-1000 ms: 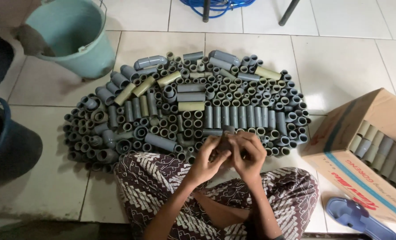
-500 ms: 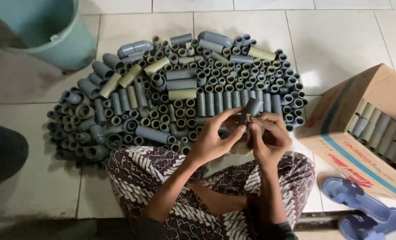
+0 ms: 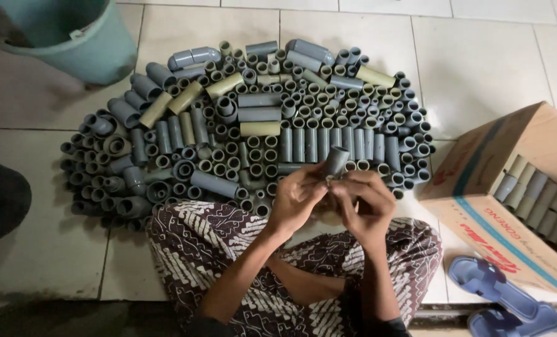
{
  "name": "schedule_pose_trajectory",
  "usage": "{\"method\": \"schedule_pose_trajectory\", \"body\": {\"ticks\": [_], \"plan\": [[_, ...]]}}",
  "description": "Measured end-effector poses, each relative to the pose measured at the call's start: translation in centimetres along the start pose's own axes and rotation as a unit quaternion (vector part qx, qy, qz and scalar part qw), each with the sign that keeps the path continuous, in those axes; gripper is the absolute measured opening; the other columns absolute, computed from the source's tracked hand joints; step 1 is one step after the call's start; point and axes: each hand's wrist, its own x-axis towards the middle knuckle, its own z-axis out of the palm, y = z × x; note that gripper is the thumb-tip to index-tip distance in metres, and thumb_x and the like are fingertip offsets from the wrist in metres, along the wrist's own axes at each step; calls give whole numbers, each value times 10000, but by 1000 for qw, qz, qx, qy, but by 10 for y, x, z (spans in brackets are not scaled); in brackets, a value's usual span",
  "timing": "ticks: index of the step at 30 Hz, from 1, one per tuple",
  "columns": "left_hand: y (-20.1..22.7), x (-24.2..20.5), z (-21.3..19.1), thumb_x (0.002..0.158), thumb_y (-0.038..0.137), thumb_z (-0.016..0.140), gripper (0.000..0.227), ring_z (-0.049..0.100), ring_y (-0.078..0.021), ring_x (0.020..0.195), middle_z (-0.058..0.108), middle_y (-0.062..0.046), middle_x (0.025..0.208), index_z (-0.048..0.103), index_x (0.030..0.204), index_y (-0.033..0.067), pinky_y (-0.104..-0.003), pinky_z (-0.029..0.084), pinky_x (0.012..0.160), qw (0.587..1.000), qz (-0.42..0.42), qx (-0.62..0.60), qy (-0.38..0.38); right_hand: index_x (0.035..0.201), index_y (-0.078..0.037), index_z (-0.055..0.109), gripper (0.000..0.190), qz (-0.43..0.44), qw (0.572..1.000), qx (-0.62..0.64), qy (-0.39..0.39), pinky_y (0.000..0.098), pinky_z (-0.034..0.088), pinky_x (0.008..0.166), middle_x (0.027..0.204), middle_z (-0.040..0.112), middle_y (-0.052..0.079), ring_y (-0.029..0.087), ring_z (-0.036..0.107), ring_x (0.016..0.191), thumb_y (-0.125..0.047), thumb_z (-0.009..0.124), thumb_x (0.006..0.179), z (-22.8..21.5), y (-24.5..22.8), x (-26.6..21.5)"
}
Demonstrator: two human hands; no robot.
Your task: Sorting and packing short PVC pipe segments from a pile on the floor into a cardboard box.
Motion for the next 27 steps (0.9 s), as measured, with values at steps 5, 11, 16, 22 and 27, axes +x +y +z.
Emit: {"method": "schedule_pose_trajectory", "body": {"ticks": [5, 11, 16, 22, 27], "plan": [[-2, -2, -2, 932, 159, 744, 438, 736, -238, 956, 739, -220, 1019, 638, 1271, -98, -377, 627, 835, 1000, 2, 18, -12, 884, 27, 807, 20, -17, 999, -15, 49, 350, 552, 695, 819, 688, 139, 209, 653, 703, 28, 798, 867, 4, -17, 13], [5, -6, -6, 970, 175, 705, 418, 721, -280, 1043, 739, -230, 1100, 641, 1308, -62, -423, 619, 861, 995, 35, 70, -66, 857, 35, 793, 34, -13, 998, -23, 56, 366, 549, 686, 801, 683, 156, 238, 661, 700, 12, 818, 859, 1, -10, 6], [26, -9, 0, 982, 221, 705, 436, 705, -393, 1076, 725, -259, 1103, 627, 1317, -47, -512, 612, 888, 982, 63, 153, -88, 822, 10, 806, 32, -8, 999, -25, 23, 367, 555, 680, 763, 694, 139, 243, 654, 660, -3, 833, 834, -3, -12, 12], [8, -12, 0, 1093, 318, 506, 399, 732, -215, 855, 759, -176, 910, 701, 1217, -8, -375, 599, 680, 986, 51, 141, -77, 827, 12, 796, 36, -27, 997, -30, 63, 363, 546, 685, 784, 678, 139, 243, 647, 683, 22, 813, 857, -4, -5, 9], [17, -21, 12, 1115, 480, 353, 576, 604, -207, 730, 614, -165, 781, 673, 1015, 11, -374, 470, 609, 982, -13, 170, -86, 803, -24, 788, 74, -31, 998, -51, 34, 378, 547, 661, 771, 686, 118, 252, 642, 657, -35, 817, 869, -7, 6, 9]]}}
